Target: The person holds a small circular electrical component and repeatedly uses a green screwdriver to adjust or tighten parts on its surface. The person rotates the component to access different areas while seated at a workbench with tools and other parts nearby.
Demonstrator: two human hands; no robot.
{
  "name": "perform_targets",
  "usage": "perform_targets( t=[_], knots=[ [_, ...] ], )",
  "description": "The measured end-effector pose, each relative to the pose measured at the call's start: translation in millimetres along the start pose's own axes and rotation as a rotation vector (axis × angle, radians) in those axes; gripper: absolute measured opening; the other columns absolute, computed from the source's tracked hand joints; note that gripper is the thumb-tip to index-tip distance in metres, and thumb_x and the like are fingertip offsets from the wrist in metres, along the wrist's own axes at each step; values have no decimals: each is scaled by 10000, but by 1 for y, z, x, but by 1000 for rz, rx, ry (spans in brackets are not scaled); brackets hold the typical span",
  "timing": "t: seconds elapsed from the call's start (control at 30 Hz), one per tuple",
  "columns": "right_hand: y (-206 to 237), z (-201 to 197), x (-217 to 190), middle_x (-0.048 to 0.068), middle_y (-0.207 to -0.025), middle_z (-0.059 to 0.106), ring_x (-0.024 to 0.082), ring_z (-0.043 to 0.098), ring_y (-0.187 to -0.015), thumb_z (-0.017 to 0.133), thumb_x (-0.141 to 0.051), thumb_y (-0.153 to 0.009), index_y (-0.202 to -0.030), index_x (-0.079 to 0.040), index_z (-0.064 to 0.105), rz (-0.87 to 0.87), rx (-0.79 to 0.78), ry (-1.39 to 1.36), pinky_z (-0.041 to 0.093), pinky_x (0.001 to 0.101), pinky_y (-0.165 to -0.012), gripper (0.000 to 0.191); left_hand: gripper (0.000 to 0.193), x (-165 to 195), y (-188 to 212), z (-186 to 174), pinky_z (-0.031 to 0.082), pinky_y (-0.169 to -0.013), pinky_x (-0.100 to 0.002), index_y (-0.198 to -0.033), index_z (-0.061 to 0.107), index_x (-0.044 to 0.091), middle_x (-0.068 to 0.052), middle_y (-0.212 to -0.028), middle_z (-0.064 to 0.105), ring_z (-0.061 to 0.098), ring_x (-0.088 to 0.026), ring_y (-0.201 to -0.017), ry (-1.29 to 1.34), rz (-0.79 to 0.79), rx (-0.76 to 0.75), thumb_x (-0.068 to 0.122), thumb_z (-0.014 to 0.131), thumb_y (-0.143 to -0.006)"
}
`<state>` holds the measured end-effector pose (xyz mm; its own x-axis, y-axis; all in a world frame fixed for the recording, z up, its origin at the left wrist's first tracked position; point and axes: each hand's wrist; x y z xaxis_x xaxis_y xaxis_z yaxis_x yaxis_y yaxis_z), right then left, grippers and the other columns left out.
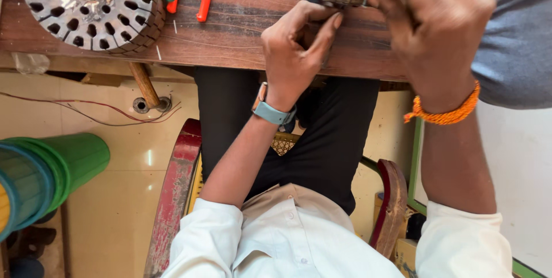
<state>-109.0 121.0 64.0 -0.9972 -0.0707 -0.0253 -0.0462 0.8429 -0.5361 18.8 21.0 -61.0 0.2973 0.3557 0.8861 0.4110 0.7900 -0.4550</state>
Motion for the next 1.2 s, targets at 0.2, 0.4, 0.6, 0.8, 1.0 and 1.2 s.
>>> perform_targets(
  t=[0.2, 0.4, 0.6, 0.8, 1.0, 1.2],
  knots=[
    [-20, 6, 7, 66, -684, 579, 91, 482, -559, 807, 64, -1062, -1058, 55, 780, 256, -122, -194, 319, 253, -543, 29, 82, 0, 0, 5, 530, -589, -211, -1012, 722, 35, 5, -793, 719, 667, -37, -644, 108, -102, 73, 92, 767, -973],
    [-36, 5, 15, 29, -657, 452, 66, 363, -527, 768, 7, -1050, -1068, 44, 756, 465, -174, -341, 234, 247, -495, 42, 100, 0, -1, 8, 519, -609, -207, -1050, 726, 58, -15, -893, 729, 674, -66, -685, 27, -2, 57, 90, 772, -967],
    [-36, 10, 15, -22, -756, 549, 13, 425, -620, 773, 79, -1050, -1040, 61, 720, 446, -108, -515, 288, 200, -545, 57, 92, -2, -4, 9, 483, -552, -212, -1001, 728, 48, -28, -904, 737, 619, -78, -645, 8, -12, 7, 73, 782, -931],
    [-33, 23, 25, 2, -664, 448, 54, 348, -564, 816, -19, -1047, -1037, 13, 749, 575, -126, -400, 238, 243, -511, 74, 96, -5, -7, 11, 513, -602, -226, -1022, 717, 45, -30, -879, 717, 651, -77, -646, -43, -43, 67, 93, 770, -957],
    [-38, 43, 38, -28, -750, 518, 46, 394, -639, 814, -39, -1054, -886, 40, 612, 615, -75, -447, 288, 256, -587, 275, 110, -5, -8, 25, 487, -581, -245, -984, 715, 28, -39, -832, 699, 613, -111, -604, -46, -192, 140, 91, 789, -931],
    [-41, 44, 40, -58, -690, 498, 34, 395, -614, 767, -16, -963, -847, -10, 659, 749, -57, -478, 294, 243, -556, 159, 211, 32, -37, -7, 494, -909, -354, -1085, 686, 105, -23, -1103, 702, 625, -223, -1047, -404, 361, 105, 141, 815, -922]
  ],
)
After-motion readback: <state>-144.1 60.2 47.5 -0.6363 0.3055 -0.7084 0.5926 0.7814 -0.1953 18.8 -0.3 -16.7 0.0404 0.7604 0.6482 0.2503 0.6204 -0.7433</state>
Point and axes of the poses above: each hand's wrist, its own y-axis away from the middle knuckle, its own z-axis out of the palm, x = y × z
